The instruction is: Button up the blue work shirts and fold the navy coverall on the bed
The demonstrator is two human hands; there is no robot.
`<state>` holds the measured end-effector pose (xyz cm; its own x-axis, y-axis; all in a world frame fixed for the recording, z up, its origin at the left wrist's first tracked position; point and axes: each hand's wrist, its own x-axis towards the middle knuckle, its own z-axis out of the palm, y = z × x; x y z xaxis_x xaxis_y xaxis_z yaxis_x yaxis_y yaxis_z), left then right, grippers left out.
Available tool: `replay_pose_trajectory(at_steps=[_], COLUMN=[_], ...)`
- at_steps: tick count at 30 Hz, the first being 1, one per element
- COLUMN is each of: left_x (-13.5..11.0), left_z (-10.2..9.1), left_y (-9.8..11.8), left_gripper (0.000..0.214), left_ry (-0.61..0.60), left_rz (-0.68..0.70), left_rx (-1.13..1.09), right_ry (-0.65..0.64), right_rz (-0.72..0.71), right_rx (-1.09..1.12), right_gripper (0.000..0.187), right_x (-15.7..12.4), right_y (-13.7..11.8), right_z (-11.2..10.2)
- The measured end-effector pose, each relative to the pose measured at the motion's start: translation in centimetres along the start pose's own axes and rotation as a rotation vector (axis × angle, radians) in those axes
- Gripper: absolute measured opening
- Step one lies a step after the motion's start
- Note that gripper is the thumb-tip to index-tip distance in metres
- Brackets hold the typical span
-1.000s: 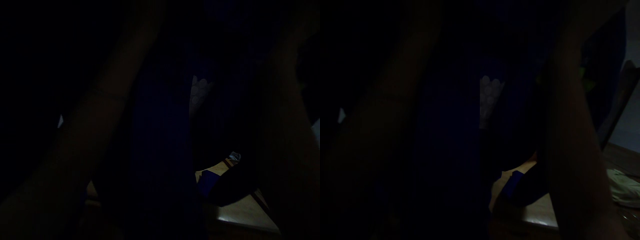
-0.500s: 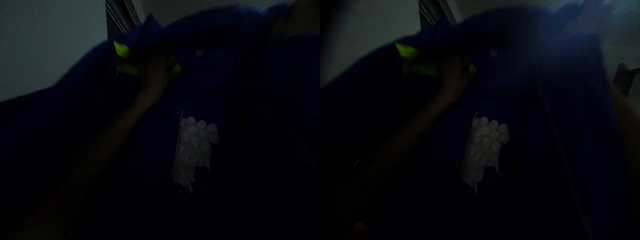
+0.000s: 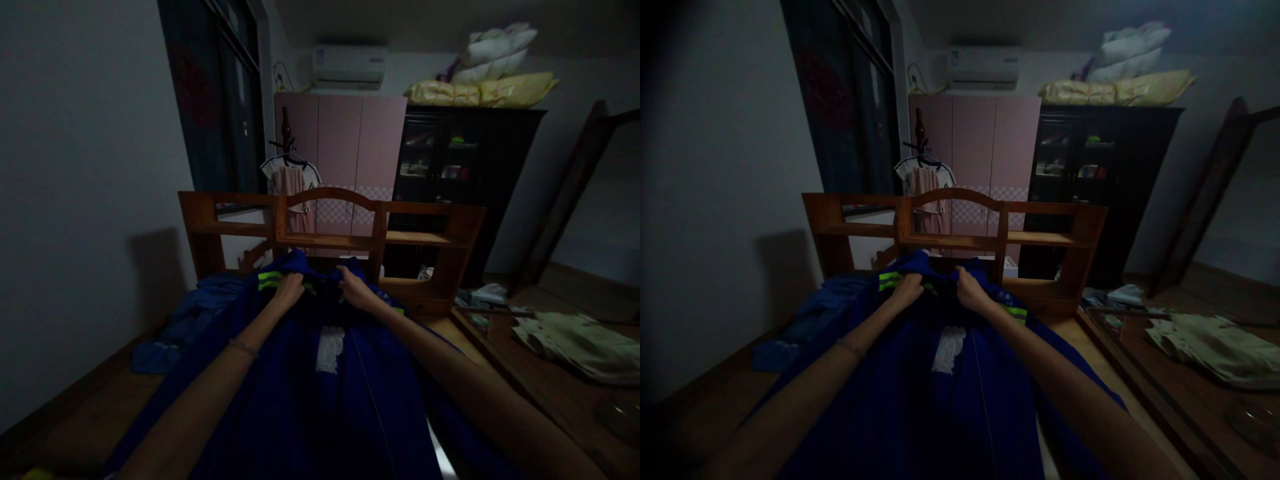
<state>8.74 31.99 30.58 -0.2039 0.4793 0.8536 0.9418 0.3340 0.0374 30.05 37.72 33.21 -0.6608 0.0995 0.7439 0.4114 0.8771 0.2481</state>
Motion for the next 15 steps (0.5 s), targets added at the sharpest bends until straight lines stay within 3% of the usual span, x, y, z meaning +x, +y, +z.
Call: replay_pose_trajectory(at_steps=[3, 6, 9, 12, 15], left_x=[-2.1, -4.9, -7.5, -9.0, -8.9], left_z=[2.4, 3.8, 4.4, 5.0, 6.2], left_y=[-0.4, -0.5, 0.2, 2.0, 5.0], left_gripper=[0.030, 0.021, 0.025, 0.031, 0.053], left_ry=[-0.146, -0.282, -0.291, -0.231, -0.214], left_rz=[0.051, 0.112, 0.133, 0.134, 0.107], left_rx=[-0.013, -0.062, -0.125, -0.182, -0.310], right_ry=[-0.006, 0.057, 0.126, 0.157, 0.171], right_rz=[-0.006, 0.116, 0.287, 0.357, 0.378], right_rx=[-0.005, -0.149, -0.186, -0.123, -0.111], right_gripper=[0.062, 0.058, 0.050, 0.046, 0.044], right_x=[-4.8, -9.9, -14.9, -20.3, -25.1], right_y=[1.9, 6.2, 9.9, 9.4, 5.5], right_z=[3.8, 4.5, 4.3, 4.9, 6.7])
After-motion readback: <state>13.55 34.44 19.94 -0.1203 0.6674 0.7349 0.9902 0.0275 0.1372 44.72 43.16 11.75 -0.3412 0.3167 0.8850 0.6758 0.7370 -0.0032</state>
